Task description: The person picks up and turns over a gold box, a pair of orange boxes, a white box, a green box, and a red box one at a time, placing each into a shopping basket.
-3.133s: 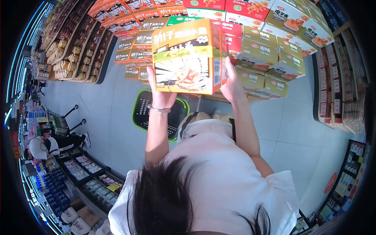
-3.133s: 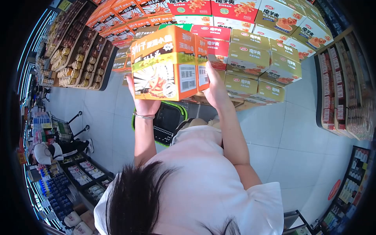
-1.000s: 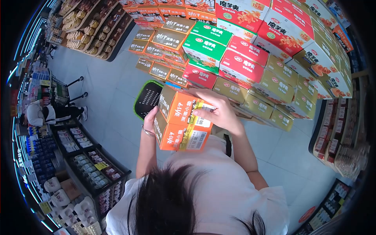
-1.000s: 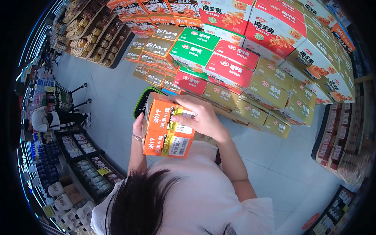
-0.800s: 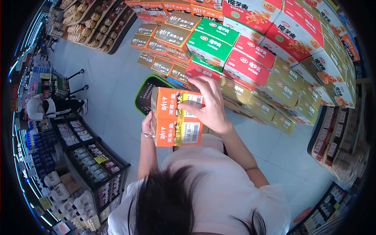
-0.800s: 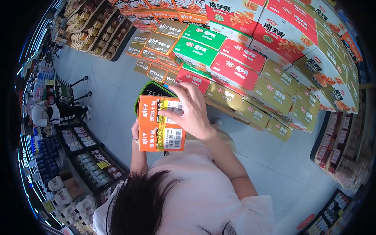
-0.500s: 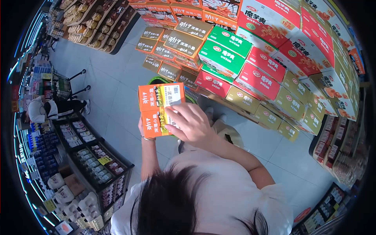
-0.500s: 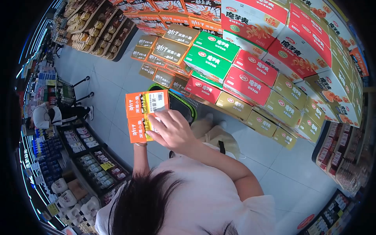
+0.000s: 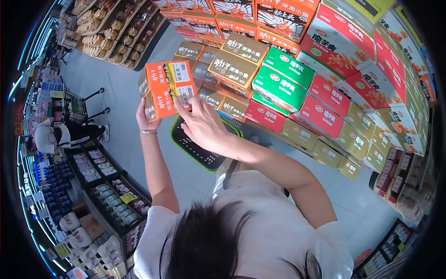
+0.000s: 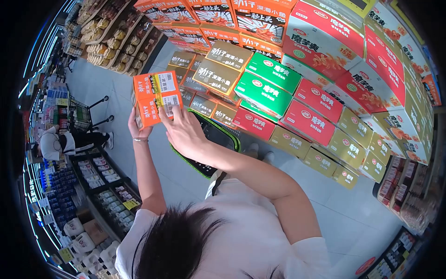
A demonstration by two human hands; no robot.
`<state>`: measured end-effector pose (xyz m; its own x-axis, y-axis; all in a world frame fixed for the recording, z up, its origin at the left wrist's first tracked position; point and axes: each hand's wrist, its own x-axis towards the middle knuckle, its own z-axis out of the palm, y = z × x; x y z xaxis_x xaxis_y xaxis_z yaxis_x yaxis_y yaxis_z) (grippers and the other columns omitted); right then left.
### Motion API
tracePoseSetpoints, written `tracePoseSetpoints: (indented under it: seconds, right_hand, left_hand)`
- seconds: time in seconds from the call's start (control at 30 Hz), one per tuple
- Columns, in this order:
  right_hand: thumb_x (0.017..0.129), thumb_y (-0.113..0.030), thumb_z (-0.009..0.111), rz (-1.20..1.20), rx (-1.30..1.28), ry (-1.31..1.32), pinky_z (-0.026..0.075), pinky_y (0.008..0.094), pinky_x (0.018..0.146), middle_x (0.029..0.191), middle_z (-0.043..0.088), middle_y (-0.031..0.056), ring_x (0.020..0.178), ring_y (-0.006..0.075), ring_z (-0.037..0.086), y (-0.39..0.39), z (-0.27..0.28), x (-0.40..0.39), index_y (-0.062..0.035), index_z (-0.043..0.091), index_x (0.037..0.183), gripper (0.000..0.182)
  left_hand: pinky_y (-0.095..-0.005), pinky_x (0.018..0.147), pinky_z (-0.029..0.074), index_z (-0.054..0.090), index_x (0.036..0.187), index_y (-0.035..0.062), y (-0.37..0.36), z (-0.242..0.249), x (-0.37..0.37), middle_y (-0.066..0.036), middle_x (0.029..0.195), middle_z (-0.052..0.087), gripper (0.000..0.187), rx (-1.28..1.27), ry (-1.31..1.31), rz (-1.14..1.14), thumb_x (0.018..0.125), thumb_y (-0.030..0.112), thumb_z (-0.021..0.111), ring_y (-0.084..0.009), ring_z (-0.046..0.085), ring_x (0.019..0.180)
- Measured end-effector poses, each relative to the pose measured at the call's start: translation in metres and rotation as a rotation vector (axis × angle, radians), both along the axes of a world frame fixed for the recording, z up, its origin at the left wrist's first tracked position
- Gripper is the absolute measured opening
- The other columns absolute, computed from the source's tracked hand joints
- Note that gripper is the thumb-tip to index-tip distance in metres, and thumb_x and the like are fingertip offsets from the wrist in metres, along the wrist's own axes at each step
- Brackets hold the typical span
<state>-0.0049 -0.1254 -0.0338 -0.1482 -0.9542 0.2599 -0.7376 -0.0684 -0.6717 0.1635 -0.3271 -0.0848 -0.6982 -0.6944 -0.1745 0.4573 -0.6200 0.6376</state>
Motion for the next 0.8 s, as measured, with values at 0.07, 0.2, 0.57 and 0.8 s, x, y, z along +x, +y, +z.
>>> tracePoseSetpoints:
  seconds: [0.07, 0.2, 0.57, 0.8]
  right_hand:
    - [0.084, -0.02, 0.06, 0.045, 0.155, -0.188, 0.047, 0.0449, 0.081, 0.124, 0.039, 0.0288, 0.09, 0.0362, 0.055, -0.017, -0.014, -0.007, -0.0038, 0.01, 0.144, 0.079]
    - [0.088, -0.024, 0.058, 0.081, 0.275, -0.538, 0.047, 0.0364, 0.09, 0.131, 0.038, 0.032, 0.106, 0.0333, 0.056, -0.041, -0.035, -0.025, -0.0064, -0.015, 0.143, 0.093]
    - [0.087, -0.021, 0.058, -0.049, 0.107, -0.726, 0.026, 0.0358, 0.109, 0.139, 0.025, 0.0374, 0.131, 0.0412, 0.031, -0.054, -0.085, -0.023, 0.0146, -0.021, 0.133, 0.098]
    - [0.089, -0.021, 0.058, -0.141, 0.134, -0.826, 0.049, 0.0344, 0.085, 0.139, 0.035, 0.0256, 0.123, 0.0311, 0.045, -0.036, -0.08, -0.032, -0.0011, -0.005, 0.144, 0.086]
  left_hand:
    - [-0.0435, 0.094, 0.046, 0.046, 0.127, 0.0019, -0.02, 0.001, -0.021, -0.015, 0.123, 0.056, 0.041, -0.007, -0.067, 0.03, 0.094, 0.027, 0.042, -0.0269, 0.057, 0.11]
    - [-0.0417, 0.088, 0.05, 0.049, 0.121, 0.0013, -0.06, -0.007, -0.06, -0.013, 0.114, 0.06, 0.036, -0.002, -0.135, -0.112, 0.091, 0.022, 0.049, -0.0252, 0.062, 0.101]
    - [-0.0326, 0.093, 0.042, 0.041, 0.135, 0.0056, -0.074, 0.003, -0.143, -0.006, 0.122, 0.056, 0.055, -0.323, -0.463, -0.413, 0.086, 0.021, 0.06, -0.0151, 0.054, 0.109]
    - [-0.0272, 0.092, 0.042, 0.047, 0.13, 0.003, -0.062, -0.018, -0.146, -0.006, 0.12, 0.056, 0.049, -0.431, -0.473, -0.16, 0.088, 0.025, 0.061, -0.0153, 0.054, 0.107]
